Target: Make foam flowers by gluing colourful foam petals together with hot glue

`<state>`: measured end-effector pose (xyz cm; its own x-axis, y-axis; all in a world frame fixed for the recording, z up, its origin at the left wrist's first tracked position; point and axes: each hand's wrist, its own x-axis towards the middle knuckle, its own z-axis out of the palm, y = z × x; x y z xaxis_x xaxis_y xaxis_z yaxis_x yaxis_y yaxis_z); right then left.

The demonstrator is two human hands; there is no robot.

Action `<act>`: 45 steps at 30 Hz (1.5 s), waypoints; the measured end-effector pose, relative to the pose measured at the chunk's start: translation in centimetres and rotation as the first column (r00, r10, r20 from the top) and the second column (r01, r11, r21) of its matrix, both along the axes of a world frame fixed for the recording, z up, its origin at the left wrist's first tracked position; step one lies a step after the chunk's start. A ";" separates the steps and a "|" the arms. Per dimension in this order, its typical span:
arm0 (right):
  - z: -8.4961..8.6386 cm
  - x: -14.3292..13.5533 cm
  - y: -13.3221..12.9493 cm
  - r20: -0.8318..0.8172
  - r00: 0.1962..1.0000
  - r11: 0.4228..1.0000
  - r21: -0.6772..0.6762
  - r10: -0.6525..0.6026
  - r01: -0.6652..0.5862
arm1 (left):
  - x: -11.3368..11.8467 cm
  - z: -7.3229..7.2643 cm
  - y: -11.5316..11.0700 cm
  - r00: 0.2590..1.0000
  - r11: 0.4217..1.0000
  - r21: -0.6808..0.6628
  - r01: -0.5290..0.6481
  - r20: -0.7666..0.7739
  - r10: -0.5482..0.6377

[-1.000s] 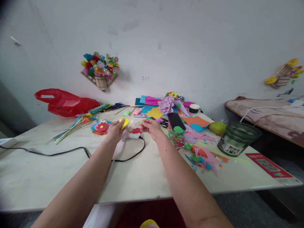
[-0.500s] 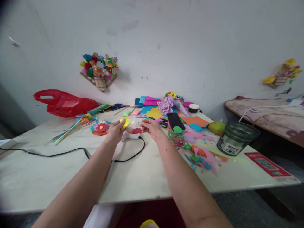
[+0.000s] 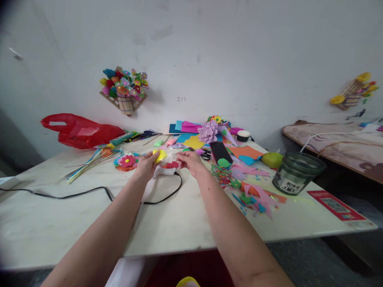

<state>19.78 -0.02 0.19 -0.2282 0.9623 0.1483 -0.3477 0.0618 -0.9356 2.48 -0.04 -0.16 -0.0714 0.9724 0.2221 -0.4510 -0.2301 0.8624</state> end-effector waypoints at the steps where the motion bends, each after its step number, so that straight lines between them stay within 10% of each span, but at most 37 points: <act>1: 0.0 0.0 0.0 0.006 1.000 1.000 0.001 0.006 -0.006 | 0.0 0.0 -0.1 1.000 1.000 0.002 0.002 -0.005 -0.002; 16: -0.4 -0.4 0.1 0.156 0.988 0.990 0.139 0.016 -0.038 | 0.8 0.4 -0.8 0.987 0.991 0.054 0.120 -0.110 -0.113; 22: 0.1 -0.2 0.4 0.105 0.965 0.958 0.182 -0.242 0.221 | 0.4 -0.1 0.2 0.983 0.991 0.077 -0.105 -0.140 0.115; 28: -1.4 2.1 2.6 0.303 0.757 0.815 0.182 -0.579 0.550 | -0.2 -0.3 0.5 0.970 0.977 0.057 -0.205 -0.119 0.211; 34: -1.9 3.7 3.5 0.399 0.581 0.705 0.402 -0.709 0.585 | 0.4 0.0 -0.4 0.977 0.987 0.095 -0.127 -0.158 0.141; 45: -0.4 1.6 1.3 0.187 0.885 0.903 0.146 -0.426 0.404 | 0.7 0.3 -0.5 0.976 0.998 0.002 -0.056 -0.208 0.056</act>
